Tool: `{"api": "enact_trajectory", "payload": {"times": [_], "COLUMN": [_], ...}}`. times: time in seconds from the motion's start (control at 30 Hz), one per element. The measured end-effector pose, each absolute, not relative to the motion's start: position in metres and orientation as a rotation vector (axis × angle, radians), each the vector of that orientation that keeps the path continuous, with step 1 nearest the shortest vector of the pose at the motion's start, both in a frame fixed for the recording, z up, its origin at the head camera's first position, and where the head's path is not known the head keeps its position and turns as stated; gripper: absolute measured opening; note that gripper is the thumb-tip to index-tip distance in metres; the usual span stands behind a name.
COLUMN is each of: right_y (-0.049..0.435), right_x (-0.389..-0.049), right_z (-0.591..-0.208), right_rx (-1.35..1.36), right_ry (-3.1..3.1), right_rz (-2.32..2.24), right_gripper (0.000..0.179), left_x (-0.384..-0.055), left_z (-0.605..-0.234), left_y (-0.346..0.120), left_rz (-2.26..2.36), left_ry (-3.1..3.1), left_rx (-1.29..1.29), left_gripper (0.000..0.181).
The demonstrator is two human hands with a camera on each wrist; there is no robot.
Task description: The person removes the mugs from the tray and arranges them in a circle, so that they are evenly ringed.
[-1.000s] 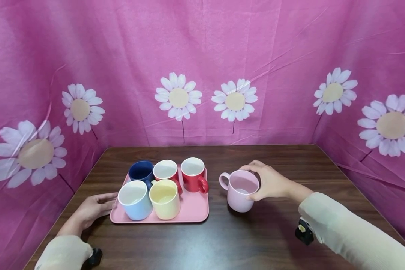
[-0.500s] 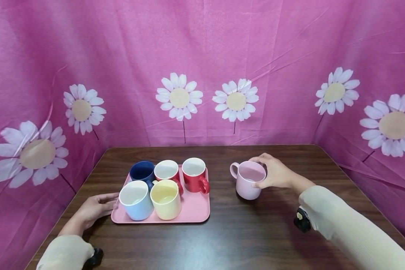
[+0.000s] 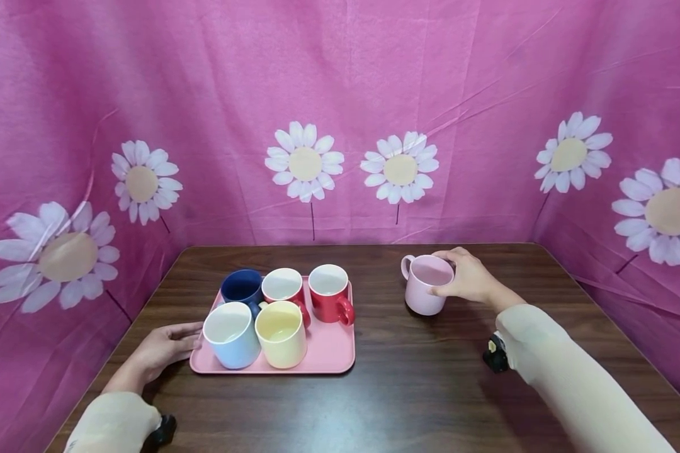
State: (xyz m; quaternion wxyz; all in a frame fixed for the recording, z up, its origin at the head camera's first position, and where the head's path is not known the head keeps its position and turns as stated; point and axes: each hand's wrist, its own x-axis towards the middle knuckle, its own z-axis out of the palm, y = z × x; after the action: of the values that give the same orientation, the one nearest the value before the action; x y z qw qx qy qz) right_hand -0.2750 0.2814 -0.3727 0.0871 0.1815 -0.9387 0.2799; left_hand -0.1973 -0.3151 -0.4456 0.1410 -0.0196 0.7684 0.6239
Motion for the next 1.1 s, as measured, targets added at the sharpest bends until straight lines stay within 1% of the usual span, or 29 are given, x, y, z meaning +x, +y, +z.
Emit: {"api": "enact_trajectory", "payload": {"times": [0.3, 0.73, 0.9, 1.1], "right_y": [0.283, 0.276, 0.272, 0.268], "right_x": [-0.287, -0.297, -0.301, -0.303], "right_z": [-0.378, -0.382, -0.39, -0.396], "right_rx": [0.356, 0.065, -0.07, -0.168], "right_ry": [-2.79, -2.731, -2.733, -2.725], "right_rz": [0.843, 0.86, 0.873, 0.885], "right_gripper": [0.075, 0.078, 0.084, 0.088], "left_x": [-0.197, -0.195, -0.196, -0.196], "left_z": [-0.445, -0.444, -0.444, -0.443], "left_y": [-0.313, -0.314, -0.313, -0.313], "left_rz": [1.802, 1.805, 1.795, 1.784], "left_ry": [2.217, 2.215, 2.231, 2.241], "left_rx": [-0.084, -0.055, -0.073, -0.073], "left_gripper": [0.055, 0.054, 0.054, 0.054]}}
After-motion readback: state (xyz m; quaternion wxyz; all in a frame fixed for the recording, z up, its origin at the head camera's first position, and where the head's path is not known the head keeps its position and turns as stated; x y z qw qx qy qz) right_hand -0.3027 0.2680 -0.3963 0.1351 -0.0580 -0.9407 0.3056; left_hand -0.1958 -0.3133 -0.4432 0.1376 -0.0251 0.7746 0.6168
